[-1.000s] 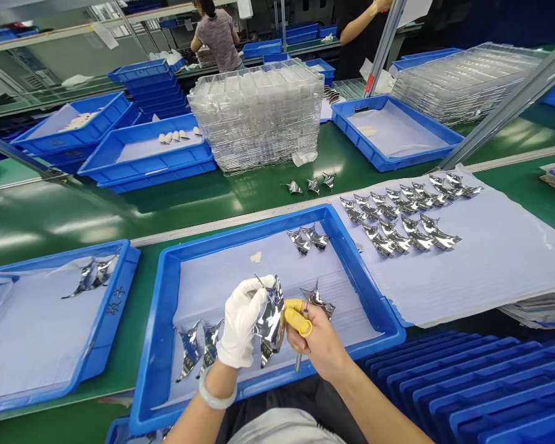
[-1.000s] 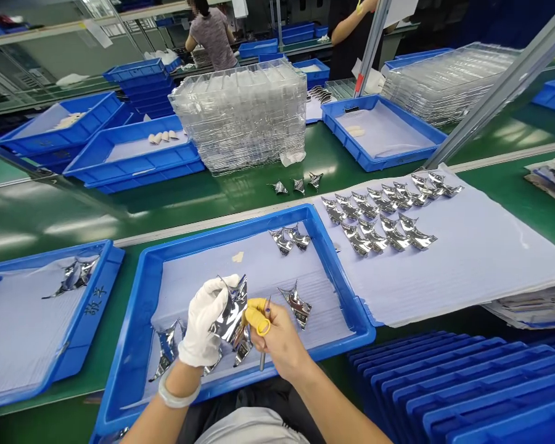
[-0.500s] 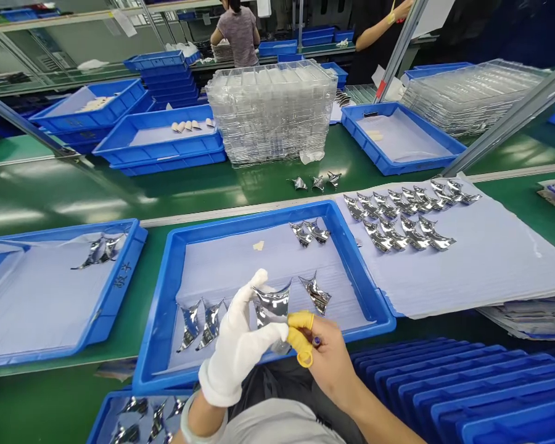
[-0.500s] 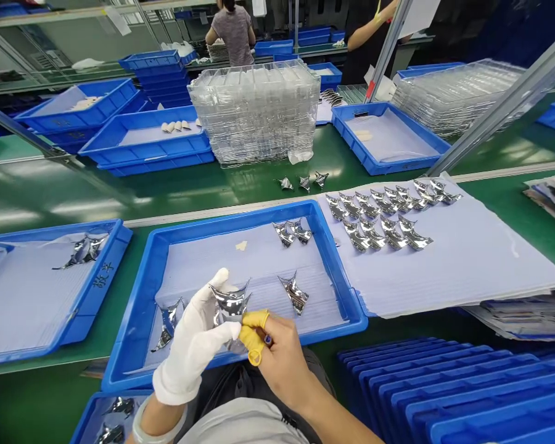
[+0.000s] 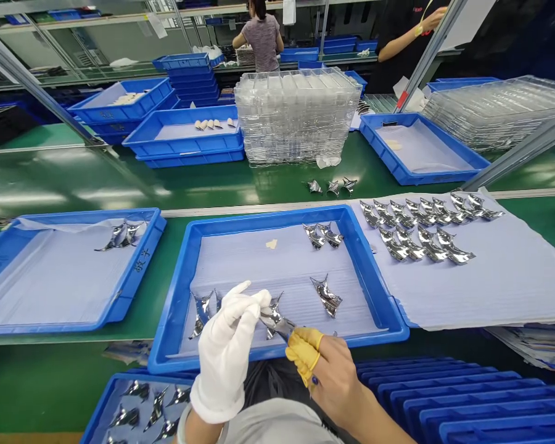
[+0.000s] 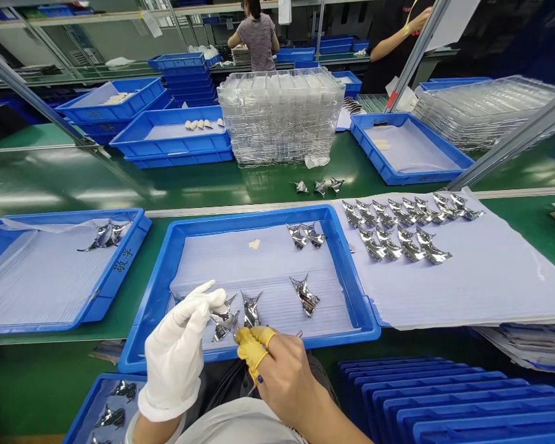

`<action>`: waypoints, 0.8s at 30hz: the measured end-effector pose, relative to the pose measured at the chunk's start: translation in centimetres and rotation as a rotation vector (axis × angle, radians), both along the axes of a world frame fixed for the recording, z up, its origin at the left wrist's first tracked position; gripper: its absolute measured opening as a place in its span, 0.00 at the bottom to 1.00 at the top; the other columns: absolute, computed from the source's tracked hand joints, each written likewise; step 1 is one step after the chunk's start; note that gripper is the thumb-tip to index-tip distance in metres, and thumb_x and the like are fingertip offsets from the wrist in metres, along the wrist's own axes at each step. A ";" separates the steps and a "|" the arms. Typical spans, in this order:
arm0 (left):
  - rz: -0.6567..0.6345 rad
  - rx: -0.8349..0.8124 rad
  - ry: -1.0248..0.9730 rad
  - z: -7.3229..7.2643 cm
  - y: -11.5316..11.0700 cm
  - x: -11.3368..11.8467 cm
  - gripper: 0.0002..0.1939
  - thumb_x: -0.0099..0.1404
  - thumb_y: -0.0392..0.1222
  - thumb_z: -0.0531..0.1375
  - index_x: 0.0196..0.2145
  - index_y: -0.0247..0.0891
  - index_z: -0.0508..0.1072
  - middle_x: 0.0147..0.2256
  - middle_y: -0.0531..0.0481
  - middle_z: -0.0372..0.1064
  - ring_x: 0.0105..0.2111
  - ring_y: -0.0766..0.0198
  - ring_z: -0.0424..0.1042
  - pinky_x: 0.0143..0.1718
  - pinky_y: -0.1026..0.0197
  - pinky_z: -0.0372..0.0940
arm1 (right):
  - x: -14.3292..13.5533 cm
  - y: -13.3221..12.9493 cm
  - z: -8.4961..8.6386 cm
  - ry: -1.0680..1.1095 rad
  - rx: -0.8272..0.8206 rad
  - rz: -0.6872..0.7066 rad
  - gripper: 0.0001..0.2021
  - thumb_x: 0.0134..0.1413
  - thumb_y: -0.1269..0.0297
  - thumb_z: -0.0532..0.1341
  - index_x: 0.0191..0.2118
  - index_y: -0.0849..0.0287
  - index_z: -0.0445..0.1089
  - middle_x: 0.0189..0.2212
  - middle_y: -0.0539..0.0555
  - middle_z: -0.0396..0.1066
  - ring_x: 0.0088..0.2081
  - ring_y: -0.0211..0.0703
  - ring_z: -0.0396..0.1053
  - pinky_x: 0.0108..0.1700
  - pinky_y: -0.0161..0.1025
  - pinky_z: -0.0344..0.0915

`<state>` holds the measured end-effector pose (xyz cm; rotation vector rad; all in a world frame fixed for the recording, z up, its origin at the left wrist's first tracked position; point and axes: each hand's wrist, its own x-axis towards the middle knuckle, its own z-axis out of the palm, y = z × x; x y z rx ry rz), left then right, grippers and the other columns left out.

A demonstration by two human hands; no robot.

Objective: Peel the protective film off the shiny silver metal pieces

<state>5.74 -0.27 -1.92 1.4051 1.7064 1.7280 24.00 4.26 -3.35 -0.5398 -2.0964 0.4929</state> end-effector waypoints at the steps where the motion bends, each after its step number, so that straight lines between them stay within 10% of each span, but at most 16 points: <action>1: -0.019 0.051 0.038 0.1 -0.1 -0.2 0.14 0.72 0.33 0.59 0.48 0.48 0.80 0.41 0.55 0.83 0.40 0.63 0.79 0.63 0.47 0.65 | -0.2 0.1 -0.2 0.015 -0.005 -0.014 0.16 0.62 0.82 0.53 0.45 0.59 0.74 0.37 0.60 0.81 0.36 0.43 0.80 0.34 0.35 0.73; 11: -0.183 0.174 0.353 1.6 -1.3 -1.4 0.18 0.70 0.34 0.60 0.56 0.44 0.76 0.34 0.52 0.80 0.36 0.59 0.76 0.64 0.37 0.59 | -2.1 1.2 -1.1 0.174 -0.420 0.123 0.12 0.66 0.74 0.55 0.36 0.56 0.74 0.29 0.54 0.72 0.30 0.43 0.70 0.31 0.36 0.67; 24: 0.152 -0.210 -0.373 0.1 -0.1 -1.4 0.09 0.63 0.47 0.70 0.41 0.45 0.82 0.44 0.52 0.83 0.53 0.57 0.77 0.56 0.59 0.70 | -2.9 0.8 1.3 0.244 -0.995 0.293 0.14 0.68 0.57 0.62 0.30 0.58 0.70 0.23 0.45 0.60 0.25 0.35 0.53 0.28 0.35 0.52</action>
